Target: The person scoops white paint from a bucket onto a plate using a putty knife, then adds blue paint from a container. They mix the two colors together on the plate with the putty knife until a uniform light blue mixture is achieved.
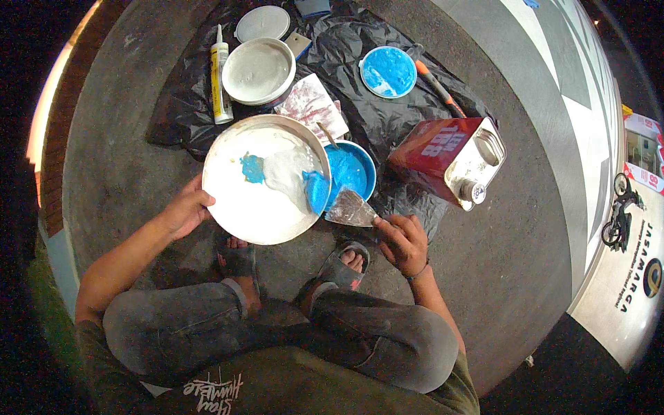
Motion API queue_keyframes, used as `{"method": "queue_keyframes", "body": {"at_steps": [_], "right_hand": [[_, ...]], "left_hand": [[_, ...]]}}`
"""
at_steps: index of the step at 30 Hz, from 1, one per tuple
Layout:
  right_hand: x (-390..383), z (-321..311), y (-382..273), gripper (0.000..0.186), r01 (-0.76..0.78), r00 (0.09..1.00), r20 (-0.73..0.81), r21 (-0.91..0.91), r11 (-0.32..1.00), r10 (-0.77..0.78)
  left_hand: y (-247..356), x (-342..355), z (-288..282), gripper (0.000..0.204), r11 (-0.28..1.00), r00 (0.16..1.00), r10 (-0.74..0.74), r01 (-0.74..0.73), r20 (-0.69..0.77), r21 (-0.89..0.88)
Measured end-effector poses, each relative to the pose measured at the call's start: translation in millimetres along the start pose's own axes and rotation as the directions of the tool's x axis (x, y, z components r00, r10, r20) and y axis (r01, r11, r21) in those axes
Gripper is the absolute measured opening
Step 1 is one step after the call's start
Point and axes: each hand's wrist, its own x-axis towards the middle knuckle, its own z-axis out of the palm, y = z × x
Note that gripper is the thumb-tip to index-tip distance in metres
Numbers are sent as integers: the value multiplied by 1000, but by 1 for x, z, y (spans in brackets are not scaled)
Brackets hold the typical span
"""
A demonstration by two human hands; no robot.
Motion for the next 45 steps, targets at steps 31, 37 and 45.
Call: {"method": "queue_keyframes", "body": {"at_steps": [31,37,45], "right_hand": [[52,33,-1,14,-631,776,244,287,721,582],[26,43,22,12,-723,627,361,599,344,691],[13,43,19,12,-696,544,432,711,100,720]], "left_hand": [[-5,-6,-25,78,992,990,119,-121,-80,-23],[-3,-7,-23,78,991,989,133,-134,-72,-16],[0,-10,-21,78,993,991,119,-120,-65,-12]]}}
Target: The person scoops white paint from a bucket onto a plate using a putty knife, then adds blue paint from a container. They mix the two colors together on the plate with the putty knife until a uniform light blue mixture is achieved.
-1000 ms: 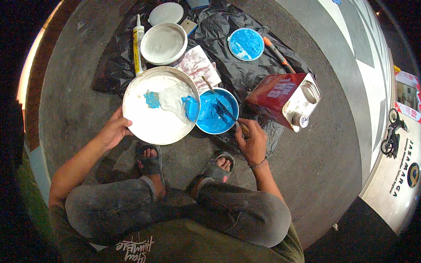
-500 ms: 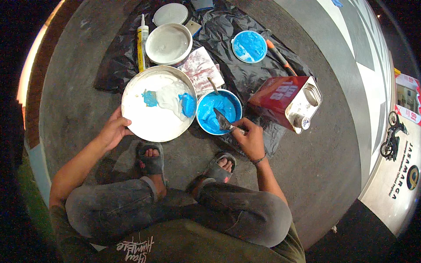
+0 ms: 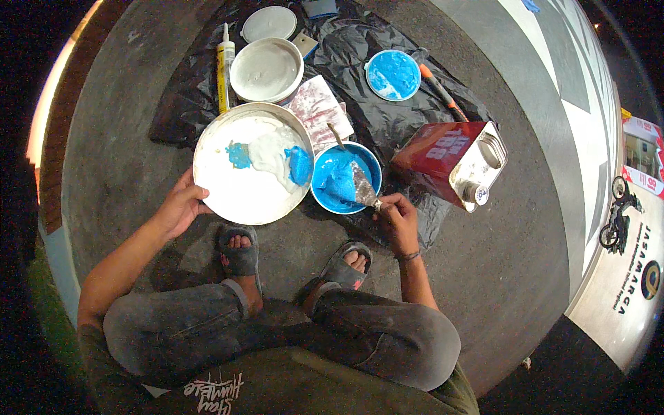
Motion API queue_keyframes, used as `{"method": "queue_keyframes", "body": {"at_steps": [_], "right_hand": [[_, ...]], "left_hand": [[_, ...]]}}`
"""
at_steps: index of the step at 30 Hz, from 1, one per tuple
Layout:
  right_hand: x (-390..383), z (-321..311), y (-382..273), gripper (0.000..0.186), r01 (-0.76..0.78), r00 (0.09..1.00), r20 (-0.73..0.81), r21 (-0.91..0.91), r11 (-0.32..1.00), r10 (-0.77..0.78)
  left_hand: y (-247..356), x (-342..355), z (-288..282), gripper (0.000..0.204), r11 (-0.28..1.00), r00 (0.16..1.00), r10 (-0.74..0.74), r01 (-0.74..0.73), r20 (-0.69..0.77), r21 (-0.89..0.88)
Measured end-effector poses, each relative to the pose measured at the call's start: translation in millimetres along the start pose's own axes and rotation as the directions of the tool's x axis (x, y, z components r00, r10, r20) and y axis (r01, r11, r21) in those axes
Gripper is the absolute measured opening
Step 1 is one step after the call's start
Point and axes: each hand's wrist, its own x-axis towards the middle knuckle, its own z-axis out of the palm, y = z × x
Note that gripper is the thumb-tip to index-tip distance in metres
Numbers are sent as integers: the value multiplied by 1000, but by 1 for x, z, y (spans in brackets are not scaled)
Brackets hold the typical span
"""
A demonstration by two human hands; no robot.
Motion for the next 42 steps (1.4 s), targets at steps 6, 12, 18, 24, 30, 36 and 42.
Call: {"method": "queue_keyframes", "body": {"at_steps": [6,12,18,24,30,36,42], "right_hand": [[-14,1,-5,12,204,971,-122,-14,979,-204],[-26,-8,-18,12,216,968,-133,3,976,-214],[-39,2,-43,13,306,943,-145,20,952,-300],[-47,28,-57,23,514,818,-13,-431,742,-575],[-28,42,-37,39,776,535,368,-571,269,-760],[-21,33,-9,54,790,477,434,-592,157,-765],[-19,20,-3,57,796,505,484,-581,169,-715]], "left_hand": [[0,1,6,79,1000,1000,-3,3,6,-11],[2,2,14,79,1000,999,-3,4,43,-26],[4,5,22,80,1000,998,-14,15,57,-25],[3,5,32,78,999,998,-29,29,54,-13],[2,5,37,78,997,994,-56,60,89,-39],[0,5,35,78,994,991,-99,103,91,-37],[2,5,34,78,996,992,-92,93,88,-16]]}}
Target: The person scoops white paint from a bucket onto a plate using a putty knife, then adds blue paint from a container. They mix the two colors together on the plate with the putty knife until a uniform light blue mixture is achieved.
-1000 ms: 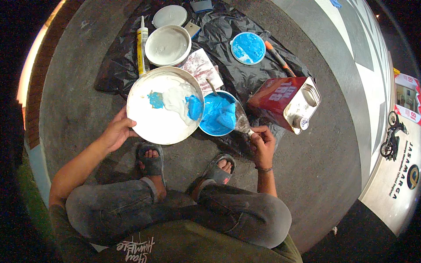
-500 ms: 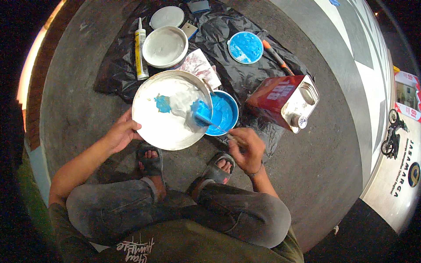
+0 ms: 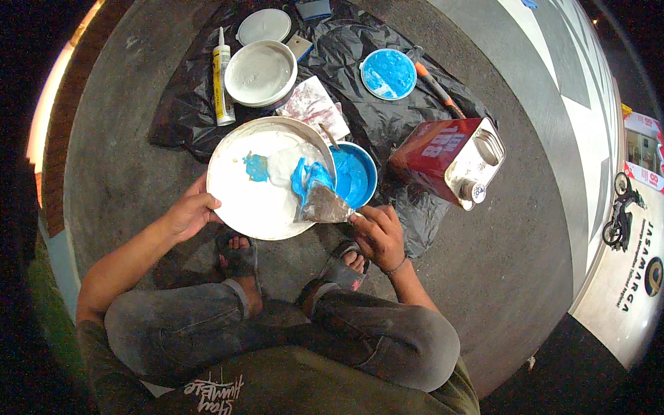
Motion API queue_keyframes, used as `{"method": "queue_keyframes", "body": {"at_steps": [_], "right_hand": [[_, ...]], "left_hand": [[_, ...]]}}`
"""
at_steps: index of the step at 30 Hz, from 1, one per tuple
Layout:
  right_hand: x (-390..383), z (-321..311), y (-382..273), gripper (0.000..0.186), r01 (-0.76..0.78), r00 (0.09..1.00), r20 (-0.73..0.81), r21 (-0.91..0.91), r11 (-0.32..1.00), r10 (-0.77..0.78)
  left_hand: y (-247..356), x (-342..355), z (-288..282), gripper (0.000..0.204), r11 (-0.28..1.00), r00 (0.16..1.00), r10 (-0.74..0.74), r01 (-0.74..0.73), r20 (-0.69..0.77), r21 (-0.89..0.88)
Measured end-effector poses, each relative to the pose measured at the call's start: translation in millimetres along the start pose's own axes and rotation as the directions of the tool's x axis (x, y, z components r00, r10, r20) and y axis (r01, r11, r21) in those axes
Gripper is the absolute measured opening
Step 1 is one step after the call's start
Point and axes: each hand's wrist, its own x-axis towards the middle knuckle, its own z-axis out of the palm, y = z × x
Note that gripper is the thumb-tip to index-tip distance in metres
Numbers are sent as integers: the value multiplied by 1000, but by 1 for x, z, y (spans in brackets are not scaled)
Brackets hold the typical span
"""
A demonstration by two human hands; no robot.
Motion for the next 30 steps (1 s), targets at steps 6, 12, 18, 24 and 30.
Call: {"method": "queue_keyframes", "body": {"at_steps": [6,12,18,24,30], "right_hand": [[-6,-11,2,56,-25,999,43,31,999,23],[-16,-21,8,55,-44,998,45,-10,999,45],[-17,-35,3,44,-128,988,-92,-32,991,125],[17,-6,-20,47,-120,979,-150,119,986,137],[-5,14,-8,58,-104,989,-92,111,988,114]], "left_hand": [[1,2,-3,79,1000,1000,9,-9,24,9],[2,2,-3,79,999,999,51,-51,14,4],[-4,3,-6,76,998,999,36,-36,-1,-57],[-6,3,-10,77,998,999,-33,33,15,-55],[-2,0,3,78,999,999,-41,41,8,-2]]}}
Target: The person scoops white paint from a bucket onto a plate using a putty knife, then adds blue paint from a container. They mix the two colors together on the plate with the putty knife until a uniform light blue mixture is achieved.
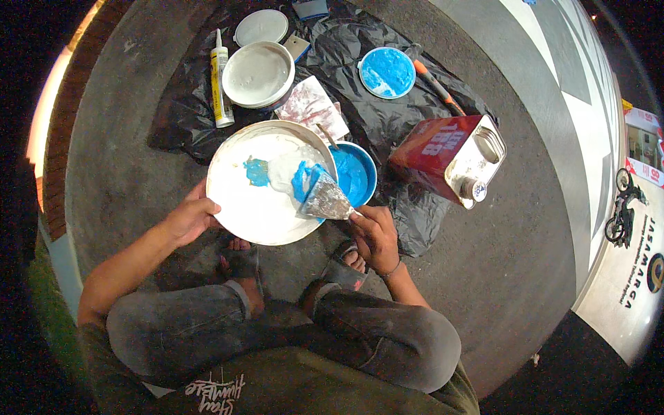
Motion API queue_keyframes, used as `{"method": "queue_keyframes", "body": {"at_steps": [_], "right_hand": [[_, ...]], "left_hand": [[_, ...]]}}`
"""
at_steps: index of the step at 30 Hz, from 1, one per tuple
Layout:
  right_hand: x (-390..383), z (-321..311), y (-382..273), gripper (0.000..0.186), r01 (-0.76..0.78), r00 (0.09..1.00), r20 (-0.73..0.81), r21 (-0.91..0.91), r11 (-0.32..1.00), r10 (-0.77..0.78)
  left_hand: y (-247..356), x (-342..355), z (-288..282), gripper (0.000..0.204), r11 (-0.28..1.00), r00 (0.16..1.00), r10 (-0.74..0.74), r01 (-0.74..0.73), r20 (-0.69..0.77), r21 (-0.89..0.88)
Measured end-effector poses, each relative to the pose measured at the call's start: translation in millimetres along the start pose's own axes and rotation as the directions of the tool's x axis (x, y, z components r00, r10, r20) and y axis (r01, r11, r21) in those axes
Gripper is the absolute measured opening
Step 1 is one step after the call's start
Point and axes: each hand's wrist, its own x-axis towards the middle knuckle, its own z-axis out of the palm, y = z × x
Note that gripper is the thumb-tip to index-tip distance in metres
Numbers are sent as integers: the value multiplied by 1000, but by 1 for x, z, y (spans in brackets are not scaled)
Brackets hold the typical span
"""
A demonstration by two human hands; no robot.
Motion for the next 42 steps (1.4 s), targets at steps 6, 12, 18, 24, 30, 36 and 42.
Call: {"method": "queue_keyframes", "body": {"at_steps": [6,12,18,24,30,36,42], "right_hand": [[-17,-24,9,46,-70,997,30,-57,996,72],[-11,-25,-6,42,-170,973,-133,154,973,191],[6,0,-9,49,49,999,3,20,999,-49],[-26,-14,11,40,-68,996,-65,7,998,69],[1,1,-26,20,-461,797,-16,629,626,603],[-21,10,-3,18,-557,707,100,689,464,700],[-1,2,-22,27,-297,920,-188,232,926,343]], "left_hand": [[-2,-3,-9,82,1000,1000,-5,5,-8,16],[-6,-3,-5,82,1000,999,7,-7,-31,-9],[2,-3,1,83,1000,1000,9,-9,1,23],[-2,-4,-10,83,999,999,47,-47,-8,5],[0,-9,-4,81,999,999,46,-47,-11,-21],[2,-8,2,80,998,999,53,-53,-6,-38],[-3,-14,-13,81,997,997,58,-61,-58,-47]]}}
